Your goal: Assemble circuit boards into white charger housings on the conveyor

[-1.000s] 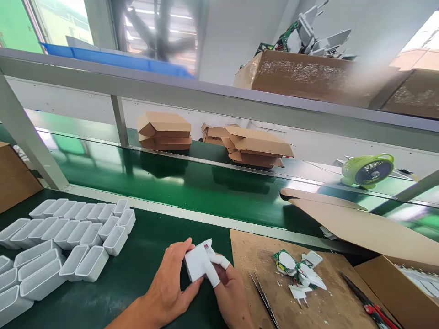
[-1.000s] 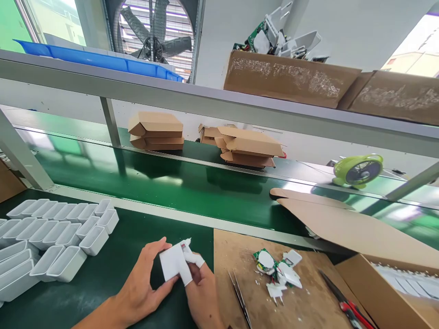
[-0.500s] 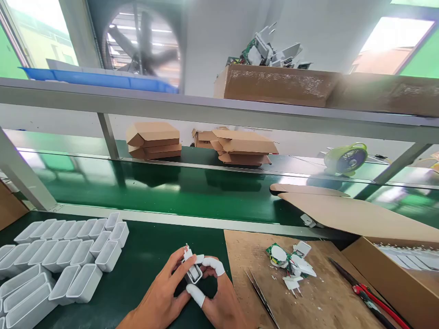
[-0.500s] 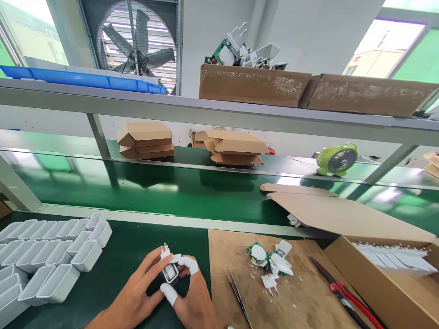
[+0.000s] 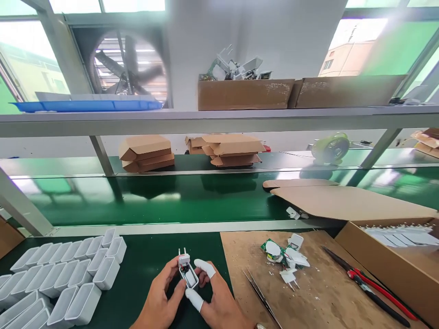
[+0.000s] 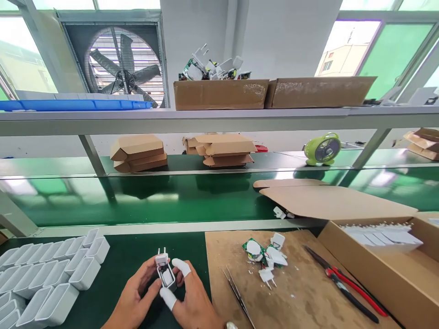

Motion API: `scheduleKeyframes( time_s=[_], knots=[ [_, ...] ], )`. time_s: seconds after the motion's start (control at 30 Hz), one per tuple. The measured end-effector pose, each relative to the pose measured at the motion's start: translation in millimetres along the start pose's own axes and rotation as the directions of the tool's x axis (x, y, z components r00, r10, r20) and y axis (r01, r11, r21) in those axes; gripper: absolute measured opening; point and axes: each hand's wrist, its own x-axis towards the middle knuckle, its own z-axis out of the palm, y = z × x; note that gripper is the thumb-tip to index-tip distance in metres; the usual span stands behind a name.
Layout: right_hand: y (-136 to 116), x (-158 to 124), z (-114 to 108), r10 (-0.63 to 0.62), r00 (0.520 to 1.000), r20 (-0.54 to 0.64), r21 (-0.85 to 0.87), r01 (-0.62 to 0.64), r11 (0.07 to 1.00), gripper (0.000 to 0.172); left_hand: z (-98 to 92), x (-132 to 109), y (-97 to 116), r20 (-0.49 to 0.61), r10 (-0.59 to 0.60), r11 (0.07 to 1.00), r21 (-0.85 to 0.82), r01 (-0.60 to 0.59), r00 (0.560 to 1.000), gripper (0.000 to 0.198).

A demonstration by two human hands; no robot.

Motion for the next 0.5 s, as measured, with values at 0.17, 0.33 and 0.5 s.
scheduleKeyframes(
  time_s=[0.17, 0.33, 0.5],
  knots=[
    [-1.1, -1.4, -1.8, -0.025, 1.0, 0.01, -0.042, 0.025, 0.999, 0.047, -1.1, 4.7, 6.4, -0.068, -0.179, 0.984, 0.015, 0.18, 0.982, 0.052],
    [-2.0, -2.8, -21.0, -0.182, 0.97, -0.161, -0.056, 0.175, 0.983, 0.046, -5.7, -1.9, -19.1, -0.004, 0.024, 0.982, 0.19, -0.023, 1.0, 0.107],
    [2.4, -2.1, -22.9, -0.524, 0.851, -0.036, -0.197, 0.508, 0.839, 0.041, 5.9, 40.3, -15.4, 0.054, -0.025, 0.978, 0.207, 0.013, 0.998, 0.084]
  ],
)
